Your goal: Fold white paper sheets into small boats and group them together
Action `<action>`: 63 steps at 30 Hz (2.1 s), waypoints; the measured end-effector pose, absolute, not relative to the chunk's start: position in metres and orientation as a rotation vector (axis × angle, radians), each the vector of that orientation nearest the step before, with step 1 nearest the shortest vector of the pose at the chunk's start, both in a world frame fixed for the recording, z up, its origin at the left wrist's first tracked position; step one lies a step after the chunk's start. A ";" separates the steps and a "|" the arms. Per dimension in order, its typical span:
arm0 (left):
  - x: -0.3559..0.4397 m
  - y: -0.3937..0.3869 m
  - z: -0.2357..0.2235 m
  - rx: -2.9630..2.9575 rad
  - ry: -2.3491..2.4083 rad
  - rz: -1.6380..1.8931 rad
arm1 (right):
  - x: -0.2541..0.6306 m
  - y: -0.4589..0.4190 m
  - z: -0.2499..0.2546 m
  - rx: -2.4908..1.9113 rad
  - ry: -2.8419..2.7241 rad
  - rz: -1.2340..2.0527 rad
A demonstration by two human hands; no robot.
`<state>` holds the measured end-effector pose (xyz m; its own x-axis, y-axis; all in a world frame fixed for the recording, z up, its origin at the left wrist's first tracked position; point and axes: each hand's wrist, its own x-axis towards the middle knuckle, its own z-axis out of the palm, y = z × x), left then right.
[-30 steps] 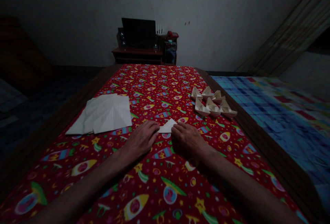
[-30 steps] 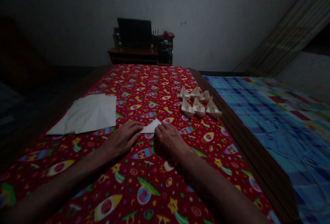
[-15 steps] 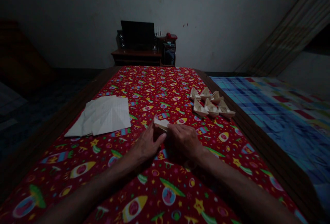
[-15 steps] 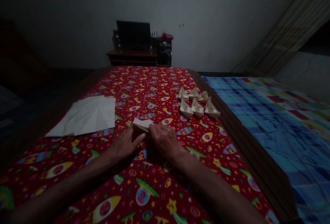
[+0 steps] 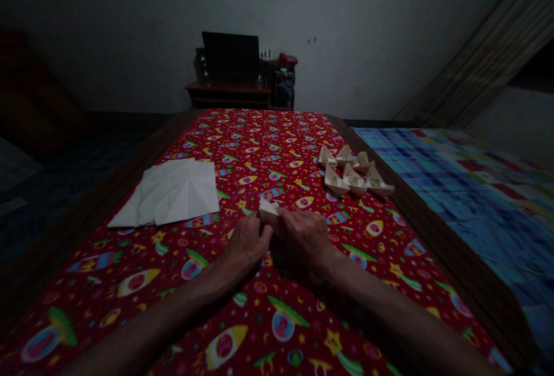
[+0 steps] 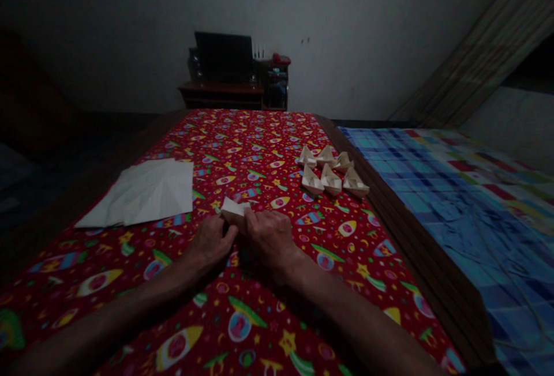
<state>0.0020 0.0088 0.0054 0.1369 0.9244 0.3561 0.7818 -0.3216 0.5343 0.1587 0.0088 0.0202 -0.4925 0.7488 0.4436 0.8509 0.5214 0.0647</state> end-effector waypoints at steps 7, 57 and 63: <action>-0.017 0.017 0.007 2.383 1.514 1.066 | 0.171 0.013 0.016 -1.394 -2.234 -0.062; -0.029 0.012 0.012 2.893 1.334 0.278 | 0.176 0.006 -0.001 -0.929 -2.650 -0.234; -0.029 0.014 0.011 2.939 1.299 0.296 | 0.178 0.007 -0.001 -0.927 -2.640 -0.246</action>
<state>-0.0294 0.0143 0.0109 0.6597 0.7241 0.2011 0.7398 -0.6728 -0.0044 0.1778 0.0072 -0.0009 -0.7333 0.5749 0.3631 0.6320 0.7732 0.0521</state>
